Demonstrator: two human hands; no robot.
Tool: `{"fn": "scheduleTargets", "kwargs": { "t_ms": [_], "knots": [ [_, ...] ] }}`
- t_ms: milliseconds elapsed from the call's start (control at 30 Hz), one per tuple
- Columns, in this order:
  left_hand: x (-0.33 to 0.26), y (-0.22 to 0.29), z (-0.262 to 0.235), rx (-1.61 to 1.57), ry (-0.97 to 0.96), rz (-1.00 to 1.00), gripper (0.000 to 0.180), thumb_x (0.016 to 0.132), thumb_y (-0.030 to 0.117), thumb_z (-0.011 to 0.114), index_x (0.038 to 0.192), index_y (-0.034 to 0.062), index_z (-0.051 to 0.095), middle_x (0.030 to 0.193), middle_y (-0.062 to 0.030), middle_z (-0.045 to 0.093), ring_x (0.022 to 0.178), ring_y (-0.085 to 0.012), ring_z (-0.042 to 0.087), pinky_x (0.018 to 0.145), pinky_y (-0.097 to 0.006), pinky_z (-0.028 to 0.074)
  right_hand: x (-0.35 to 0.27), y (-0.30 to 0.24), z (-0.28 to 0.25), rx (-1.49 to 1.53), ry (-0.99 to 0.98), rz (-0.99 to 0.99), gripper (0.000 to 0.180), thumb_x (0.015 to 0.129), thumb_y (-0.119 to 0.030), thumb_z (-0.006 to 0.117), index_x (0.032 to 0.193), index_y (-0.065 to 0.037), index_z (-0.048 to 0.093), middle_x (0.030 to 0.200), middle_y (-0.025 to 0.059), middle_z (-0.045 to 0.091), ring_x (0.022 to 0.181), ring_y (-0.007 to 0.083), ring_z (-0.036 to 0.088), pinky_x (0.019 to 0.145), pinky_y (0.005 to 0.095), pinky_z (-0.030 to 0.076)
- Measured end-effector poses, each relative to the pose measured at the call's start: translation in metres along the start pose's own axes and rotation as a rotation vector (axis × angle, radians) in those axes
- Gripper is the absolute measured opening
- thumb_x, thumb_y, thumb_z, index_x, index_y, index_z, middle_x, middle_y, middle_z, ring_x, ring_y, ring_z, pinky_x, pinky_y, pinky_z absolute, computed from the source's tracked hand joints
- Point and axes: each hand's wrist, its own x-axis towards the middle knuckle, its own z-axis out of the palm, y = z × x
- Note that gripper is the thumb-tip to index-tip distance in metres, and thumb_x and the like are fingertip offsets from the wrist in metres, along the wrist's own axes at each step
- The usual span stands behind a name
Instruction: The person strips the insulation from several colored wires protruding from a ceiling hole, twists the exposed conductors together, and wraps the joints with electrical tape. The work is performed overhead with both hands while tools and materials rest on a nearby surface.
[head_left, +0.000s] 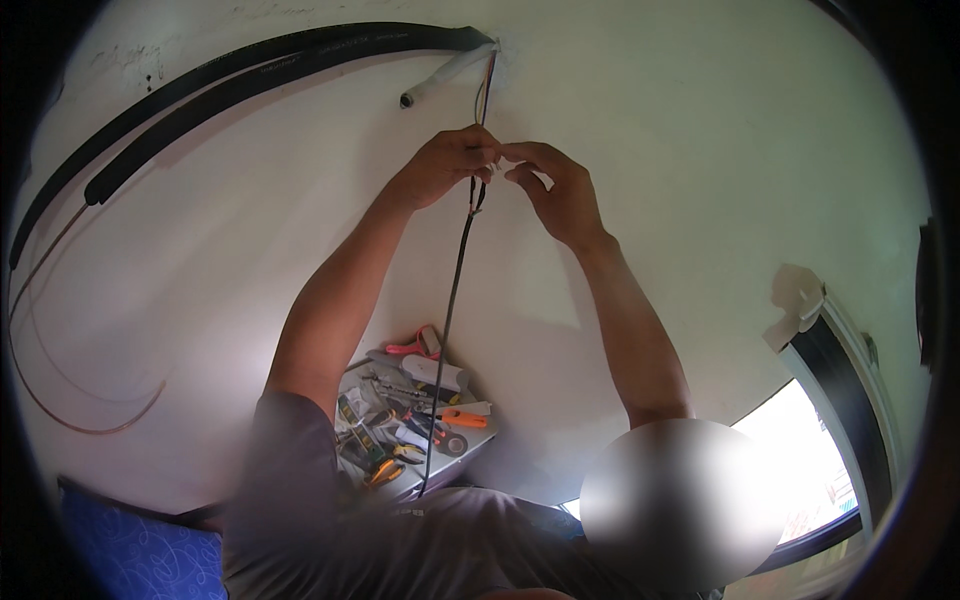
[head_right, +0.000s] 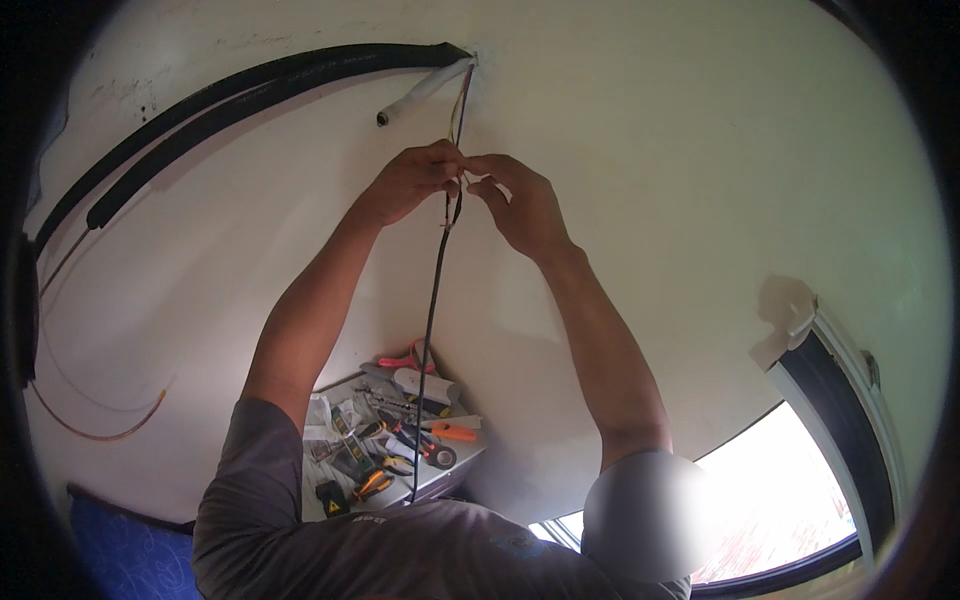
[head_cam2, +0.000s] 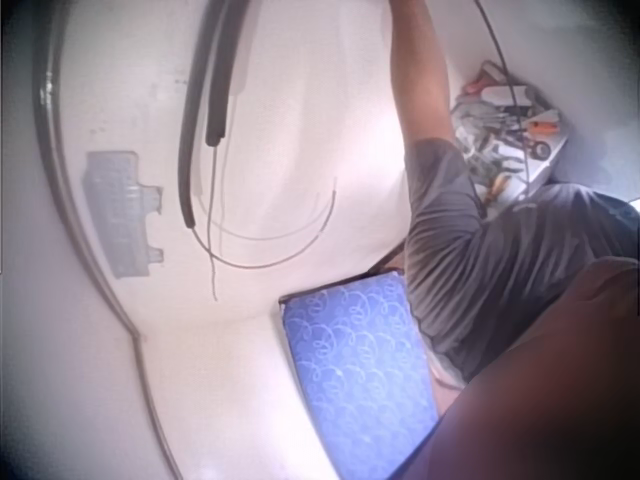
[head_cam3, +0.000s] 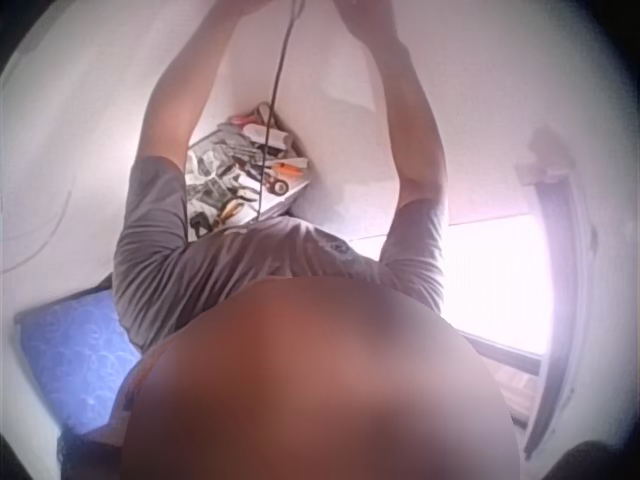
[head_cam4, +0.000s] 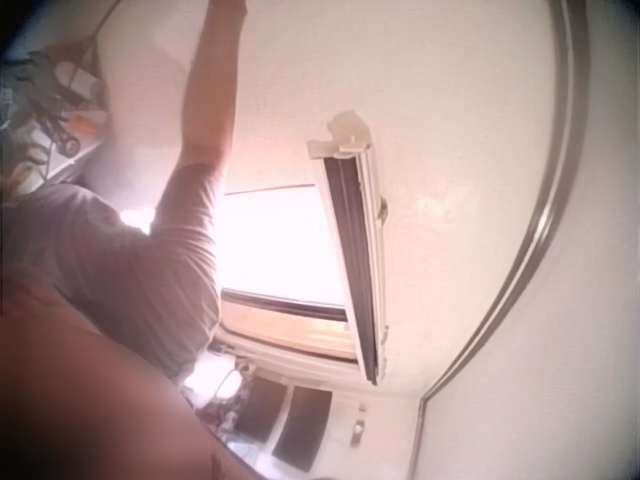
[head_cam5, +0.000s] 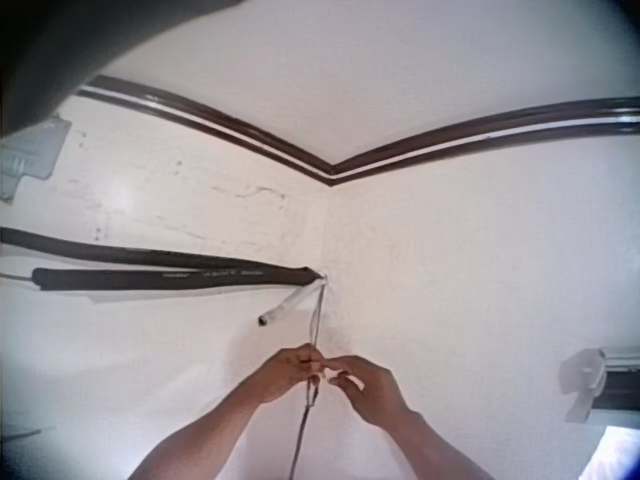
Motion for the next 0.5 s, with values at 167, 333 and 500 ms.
{"fn": "scheduleTargets", "kwargs": {
  "t_ms": [167, 333, 500],
  "knots": [
    [0.001, -0.002, 0.004, 0.207, 0.048, -0.037, 0.017, 0.106, 0.019, 0.065, 0.109, 0.0026, 0.07, 0.101, -0.0019, 0.058, 0.092, -0.0142, 0.06, 0.087, -0.032, 0.051, -0.008, 0.013, -0.001, -0.006, 0.0, 0.006, 0.034, 0.094, -0.004, 0.074, 0.128, -0.007, 0.071, 0.121, 0.0105, 0.074, 0.102, 0.024, 0.072, 0.092, 0.0353, 0.06],
    [0.003, -0.006, 0.005, 0.255, 0.04, -0.033, 0.019, 0.105, 0.021, 0.066, 0.108, 0.0025, 0.07, 0.101, -0.0016, 0.058, 0.09, -0.013, 0.06, 0.086, -0.031, 0.051, -0.014, 0.019, 0.0, -0.052, 0.032, -0.019, 0.032, 0.094, -0.005, 0.075, 0.126, -0.007, 0.072, 0.118, 0.0094, 0.075, 0.1, 0.024, 0.072, 0.091, 0.0352, 0.06],
    [0.003, -0.008, 0.01, 0.281, 0.063, 0.007, 0.02, 0.099, 0.022, 0.069, 0.102, 0.0018, 0.07, 0.1, -0.0039, 0.063, 0.085, -0.0157, 0.062, 0.083, -0.031, 0.05, -0.02, 0.022, 0.0, -0.089, 0.053, 0.011, 0.028, 0.095, -0.005, 0.075, 0.123, -0.006, 0.073, 0.118, 0.0099, 0.075, 0.1, 0.0234, 0.072, 0.09, 0.0349, 0.059]
  ]
}}
